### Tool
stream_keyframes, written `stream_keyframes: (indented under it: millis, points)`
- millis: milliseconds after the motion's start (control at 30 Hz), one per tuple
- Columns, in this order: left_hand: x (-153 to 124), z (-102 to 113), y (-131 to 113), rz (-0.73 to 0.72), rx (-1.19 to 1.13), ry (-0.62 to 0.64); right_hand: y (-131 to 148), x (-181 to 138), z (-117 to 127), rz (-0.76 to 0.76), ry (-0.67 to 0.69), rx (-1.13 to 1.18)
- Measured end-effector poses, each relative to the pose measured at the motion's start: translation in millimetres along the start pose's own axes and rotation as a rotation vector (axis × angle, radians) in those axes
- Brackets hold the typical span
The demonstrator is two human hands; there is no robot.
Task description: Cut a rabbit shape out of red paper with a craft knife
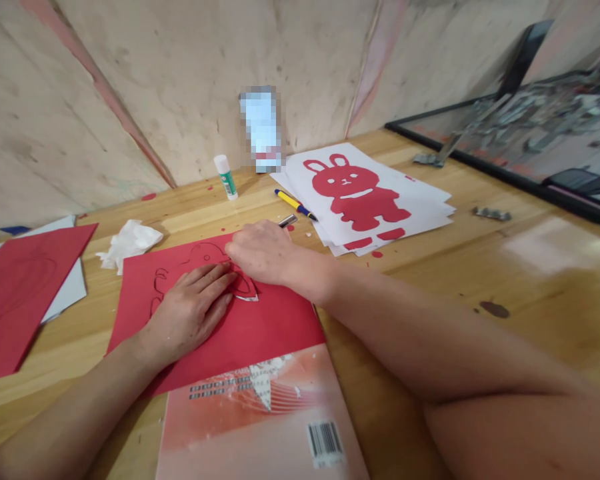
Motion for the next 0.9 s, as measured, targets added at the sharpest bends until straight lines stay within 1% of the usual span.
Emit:
stream_keyframes:
  millis: [533, 800, 900]
  points:
    - [-0.7, -2.5, 1.8, 0.004, -0.025, -0.004, 2.9, -3.0, 8.3, -0.079, 0.122, -0.001]
    - [1.6, -2.9, 2.0, 0.006, -0.076, 0.042, 4.2, -2.4, 6.1, -0.128, 0.122, 0.0]
    - [2.0, -2.9, 2.9, 0.007, -0.089, 0.039, 5.2, -3.0, 7.1, -0.125, 0.123, -0.009]
Point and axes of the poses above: each hand's wrist, its own x-axis towards the middle knuckle, its own z-axis out of the back of the hand, y = z × x, the point moved 4 cm from there along x, towards the middle knuckle, and after that the axes turned 1 degree about -x, right-handed, at the moved point
